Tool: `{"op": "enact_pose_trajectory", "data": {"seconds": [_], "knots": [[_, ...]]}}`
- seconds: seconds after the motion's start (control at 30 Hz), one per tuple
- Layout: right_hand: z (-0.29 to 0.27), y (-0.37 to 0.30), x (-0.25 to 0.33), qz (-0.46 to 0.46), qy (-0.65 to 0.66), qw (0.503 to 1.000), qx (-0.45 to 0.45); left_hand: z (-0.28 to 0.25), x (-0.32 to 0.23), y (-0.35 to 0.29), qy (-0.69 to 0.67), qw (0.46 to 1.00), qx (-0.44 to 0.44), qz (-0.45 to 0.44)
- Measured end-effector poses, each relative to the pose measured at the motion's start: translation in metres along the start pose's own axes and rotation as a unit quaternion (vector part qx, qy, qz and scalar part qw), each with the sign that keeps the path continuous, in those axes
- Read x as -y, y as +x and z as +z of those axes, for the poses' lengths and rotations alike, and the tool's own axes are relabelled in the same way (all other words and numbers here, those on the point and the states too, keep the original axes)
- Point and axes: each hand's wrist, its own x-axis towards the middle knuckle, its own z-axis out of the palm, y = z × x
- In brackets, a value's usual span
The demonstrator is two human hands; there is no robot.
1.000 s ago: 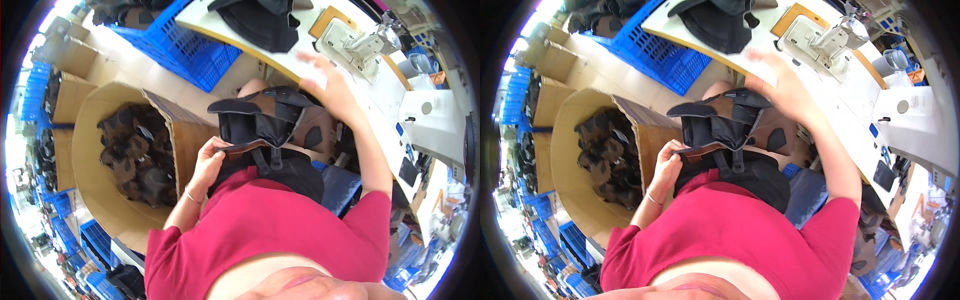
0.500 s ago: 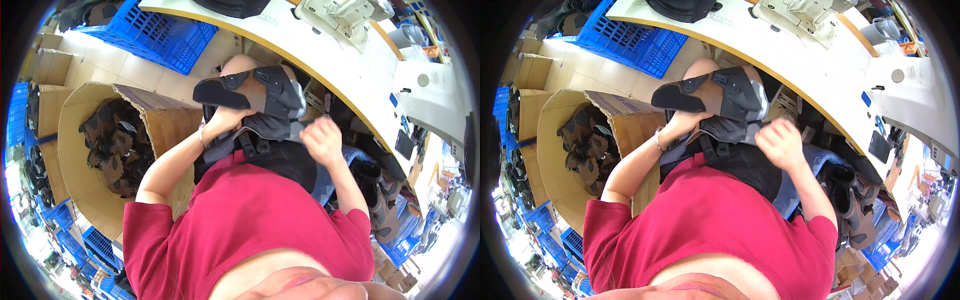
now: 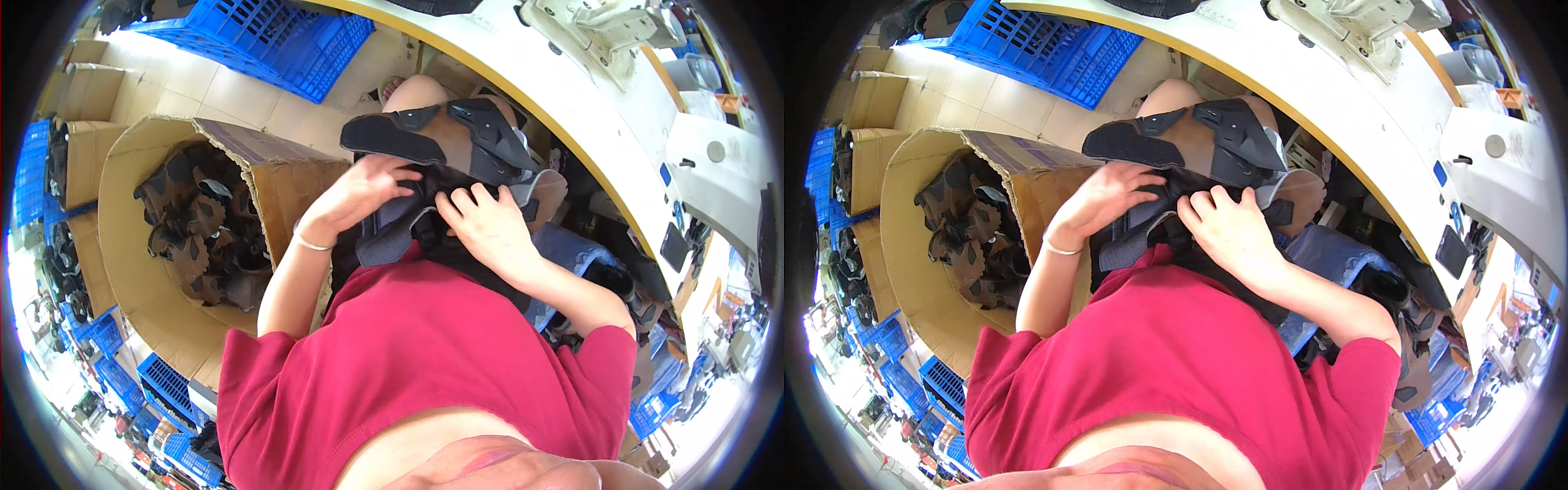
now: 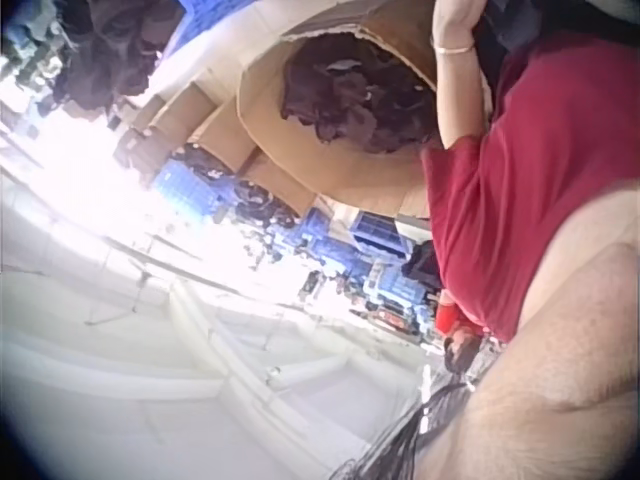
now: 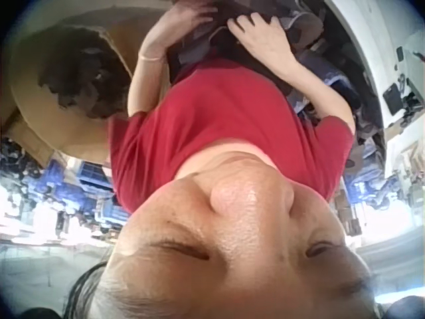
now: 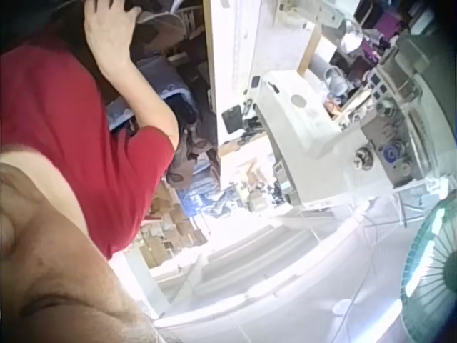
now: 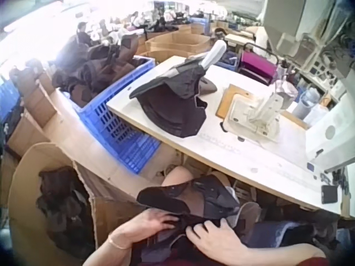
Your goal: The person sorts shoe upper components by hand, taking them from a large cardboard bin and placing them into separate plastic crates.
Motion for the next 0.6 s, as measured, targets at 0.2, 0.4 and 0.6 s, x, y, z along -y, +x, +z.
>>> {"op": "enact_pose_trajectory", "data": {"seconds": [0.2, 0.4, 0.6], "knots": [[0.004, 0.003, 0.015, -0.009, -0.107, 0.994, 0.015, -0.008, -0.017, 0.011, -0.011, 0.985, -0.169, -0.015], [0.013, 0.009, 0.001, 0.029, -0.058, 0.998, 0.008, -0.031, 0.024, 0.008, 0.086, 0.957, -0.274, -0.036], [0.017, 0.041, -0.014, 0.033, -0.024, 0.993, -0.107, -0.033, 0.026, 0.013, 0.010, 0.966, -0.257, -0.034]]}}
